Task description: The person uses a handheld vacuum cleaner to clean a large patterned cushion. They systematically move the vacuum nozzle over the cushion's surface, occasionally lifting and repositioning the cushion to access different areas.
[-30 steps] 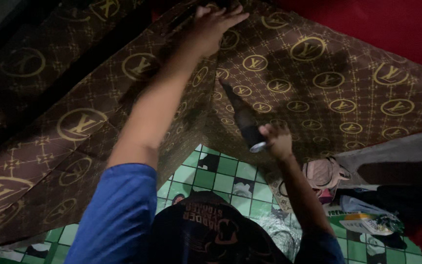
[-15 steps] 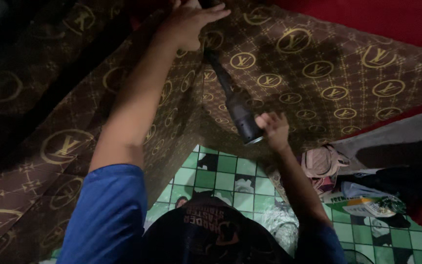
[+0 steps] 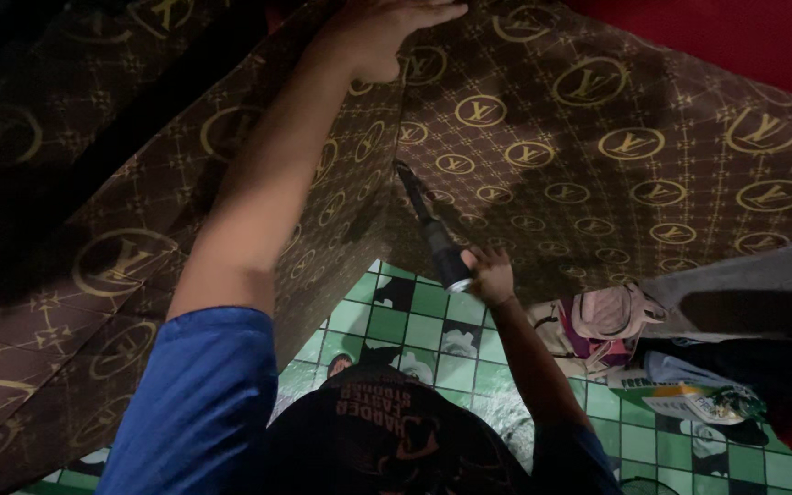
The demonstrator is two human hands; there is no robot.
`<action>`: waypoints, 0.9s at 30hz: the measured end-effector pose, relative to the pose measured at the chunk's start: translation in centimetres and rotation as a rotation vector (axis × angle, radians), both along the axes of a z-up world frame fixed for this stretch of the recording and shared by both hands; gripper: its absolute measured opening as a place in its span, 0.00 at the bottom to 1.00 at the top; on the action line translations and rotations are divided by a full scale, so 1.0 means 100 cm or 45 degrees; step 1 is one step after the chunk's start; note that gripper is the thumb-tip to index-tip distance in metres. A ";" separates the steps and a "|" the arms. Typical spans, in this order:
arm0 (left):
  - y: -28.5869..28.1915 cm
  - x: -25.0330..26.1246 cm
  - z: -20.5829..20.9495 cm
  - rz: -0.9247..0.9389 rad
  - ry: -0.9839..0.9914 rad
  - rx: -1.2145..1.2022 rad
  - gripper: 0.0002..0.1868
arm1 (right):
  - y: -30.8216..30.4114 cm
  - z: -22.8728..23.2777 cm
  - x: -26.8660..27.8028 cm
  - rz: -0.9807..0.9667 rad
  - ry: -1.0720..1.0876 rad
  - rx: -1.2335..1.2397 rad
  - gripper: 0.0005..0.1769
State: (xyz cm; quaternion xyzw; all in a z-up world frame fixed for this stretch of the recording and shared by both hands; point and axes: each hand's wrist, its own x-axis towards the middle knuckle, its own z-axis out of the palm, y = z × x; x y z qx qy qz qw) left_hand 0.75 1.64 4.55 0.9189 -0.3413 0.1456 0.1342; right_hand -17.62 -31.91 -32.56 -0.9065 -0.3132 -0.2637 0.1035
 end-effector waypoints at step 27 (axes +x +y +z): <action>0.025 0.077 -0.050 -0.082 0.012 -0.019 0.16 | 0.118 0.094 -0.031 -0.022 1.061 2.500 0.17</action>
